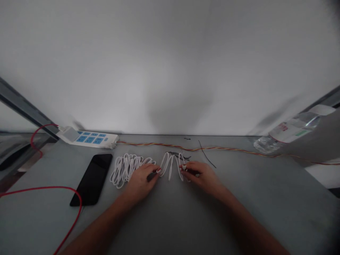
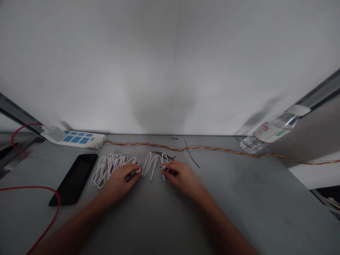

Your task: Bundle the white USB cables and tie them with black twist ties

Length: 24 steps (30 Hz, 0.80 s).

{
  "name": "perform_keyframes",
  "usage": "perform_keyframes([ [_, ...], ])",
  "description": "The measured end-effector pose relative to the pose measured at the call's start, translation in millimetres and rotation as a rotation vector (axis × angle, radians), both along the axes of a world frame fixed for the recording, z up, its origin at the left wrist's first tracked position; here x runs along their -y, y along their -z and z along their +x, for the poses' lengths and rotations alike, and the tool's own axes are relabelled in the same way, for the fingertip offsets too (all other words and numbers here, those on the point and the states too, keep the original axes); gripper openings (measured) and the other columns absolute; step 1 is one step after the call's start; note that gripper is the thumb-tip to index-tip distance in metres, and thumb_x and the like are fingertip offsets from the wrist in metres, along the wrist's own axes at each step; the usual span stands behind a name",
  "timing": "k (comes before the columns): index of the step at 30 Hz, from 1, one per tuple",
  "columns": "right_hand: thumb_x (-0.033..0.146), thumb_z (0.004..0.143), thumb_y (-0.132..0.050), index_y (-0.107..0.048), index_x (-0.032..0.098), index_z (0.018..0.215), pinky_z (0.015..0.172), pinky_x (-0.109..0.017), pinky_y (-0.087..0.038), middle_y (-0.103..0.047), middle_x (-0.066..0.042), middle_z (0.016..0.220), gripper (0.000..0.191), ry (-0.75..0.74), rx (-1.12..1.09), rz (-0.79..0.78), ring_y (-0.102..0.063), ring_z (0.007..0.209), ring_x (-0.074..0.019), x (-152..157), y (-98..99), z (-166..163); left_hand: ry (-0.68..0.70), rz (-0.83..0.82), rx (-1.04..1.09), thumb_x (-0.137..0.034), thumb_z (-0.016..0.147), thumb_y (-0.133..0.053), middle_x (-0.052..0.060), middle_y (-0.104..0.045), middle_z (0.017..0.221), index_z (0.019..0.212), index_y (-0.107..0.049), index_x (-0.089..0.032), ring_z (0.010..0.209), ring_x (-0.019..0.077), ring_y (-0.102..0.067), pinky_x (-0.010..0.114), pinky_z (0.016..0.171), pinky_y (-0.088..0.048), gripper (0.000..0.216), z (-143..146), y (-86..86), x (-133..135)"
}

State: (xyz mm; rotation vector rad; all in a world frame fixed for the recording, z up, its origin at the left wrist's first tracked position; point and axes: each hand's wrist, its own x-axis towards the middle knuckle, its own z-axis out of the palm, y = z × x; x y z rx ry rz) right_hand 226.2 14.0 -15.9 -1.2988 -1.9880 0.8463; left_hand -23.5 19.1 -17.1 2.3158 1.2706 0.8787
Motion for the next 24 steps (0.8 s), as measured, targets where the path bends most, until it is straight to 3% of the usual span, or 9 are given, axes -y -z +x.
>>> perform_keyframes([
  [2, 0.032, 0.09, -0.051, -0.068, 0.022, 0.087, 0.063, -0.029, -0.045, -0.066, -0.005, 0.082, 0.02, 0.034, 0.128, 0.071, -0.06, 0.07, -0.0167, -2, 0.5, 0, -0.03, 0.054, -0.054, -0.021, 0.087, -0.052, 0.008, -0.07, 0.096, 0.096, -0.065, -0.019, 0.091, 0.0219, -0.066, 0.036, 0.084, -0.05, 0.015, 1, 2.4, 1],
  [4, 0.03, 0.091, -0.047, -0.064, 0.021, 0.084, 0.065, -0.03, -0.045, -0.063, -0.005, 0.081, 0.02, 0.104, 0.25, 0.129, -0.059, 0.071, -0.0177, -2, 0.4, -1, -0.079, 0.042, -0.079, -0.024, 0.089, -0.049, 0.009, -0.07, 0.091, 0.095, -0.062, -0.019, 0.086, 0.023, -0.067, 0.036, 0.079, -0.051, 0.015, 2, -0.8, 4],
  [8, 0.032, 0.094, -0.039, -0.055, 0.021, 0.081, 0.066, -0.033, -0.044, -0.061, -0.008, 0.083, 0.023, 0.283, 0.433, 0.164, -0.059, 0.075, -0.0215, 2, 1.3, -3, -0.207, -0.207, 0.017, -0.031, 0.094, -0.037, 0.007, -0.071, 0.08, 0.096, -0.052, -0.02, 0.065, 0.0206, -0.068, 0.033, 0.065, -0.05, 0.019, 5, -14.0, 11],
  [11, 0.039, 0.091, -0.044, -0.049, 0.021, 0.081, 0.065, -0.035, -0.044, -0.061, -0.009, 0.08, 0.021, 0.314, 0.459, 0.103, -0.06, 0.074, -0.0241, 7, 3.3, -5, -0.21, -0.359, 0.09, -0.036, 0.095, -0.035, 0.006, -0.072, 0.077, 0.09, -0.045, -0.022, 0.059, 0.0195, -0.068, 0.032, 0.063, -0.05, 0.019, 7, -16.2, 14],
  [13, 0.043, 0.084, -0.055, -0.046, 0.021, 0.083, 0.066, -0.035, -0.045, -0.062, -0.009, 0.083, 0.024, 0.285, 0.413, 0.034, -0.061, 0.077, -0.0253, 11, 3.7, -6, -0.21, -0.395, 0.099, -0.04, 0.087, -0.052, 0.008, -0.073, 0.088, 0.09, -0.044, -0.022, 0.058, 0.0193, -0.068, 0.031, 0.058, -0.049, 0.02, 9, -12.9, 14],
  [16, 0.04, 0.073, -0.067, -0.044, 0.022, 0.085, 0.063, -0.032, -0.045, -0.064, -0.007, 0.086, 0.031, 0.246, 0.339, -0.123, -0.062, 0.077, -0.0236, 15, 0.9, -6, -0.25, -0.432, 0.069, -0.035, 0.071, -0.071, 0.008, -0.071, 0.102, 0.098, -0.045, -0.022, 0.057, 0.0183, -0.066, 0.031, 0.056, -0.047, 0.039, 12, -7.3, 13],
  [20, 0.032, 0.07, -0.068, -0.042, 0.023, 0.08, 0.06, -0.028, -0.042, -0.064, -0.002, 0.078, 0.03, 0.229, 0.306, -0.302, -0.062, 0.071, -0.0201, 14, -6.2, -9, -0.306, -0.473, 0.005, -0.028, 0.074, -0.065, 0.007, -0.071, 0.101, 0.096, -0.046, -0.021, 0.069, 0.0208, -0.068, 0.032, 0.065, -0.047, 0.03, 16, -7.4, 15],
  [24, 0.031, 0.07, -0.068, -0.039, 0.023, 0.079, 0.058, -0.028, -0.039, -0.063, -0.001, 0.075, 0.031, 0.235, 0.306, -0.326, -0.061, 0.069, -0.0197, 13, -8.3, -15, -0.311, -0.463, 0.027, -0.027, 0.075, -0.063, 0.007, -0.071, 0.1, 0.098, -0.046, -0.022, 0.083, 0.0261, -0.069, 0.035, 0.073, -0.046, 0.03, 18, -8.7, 16],
])
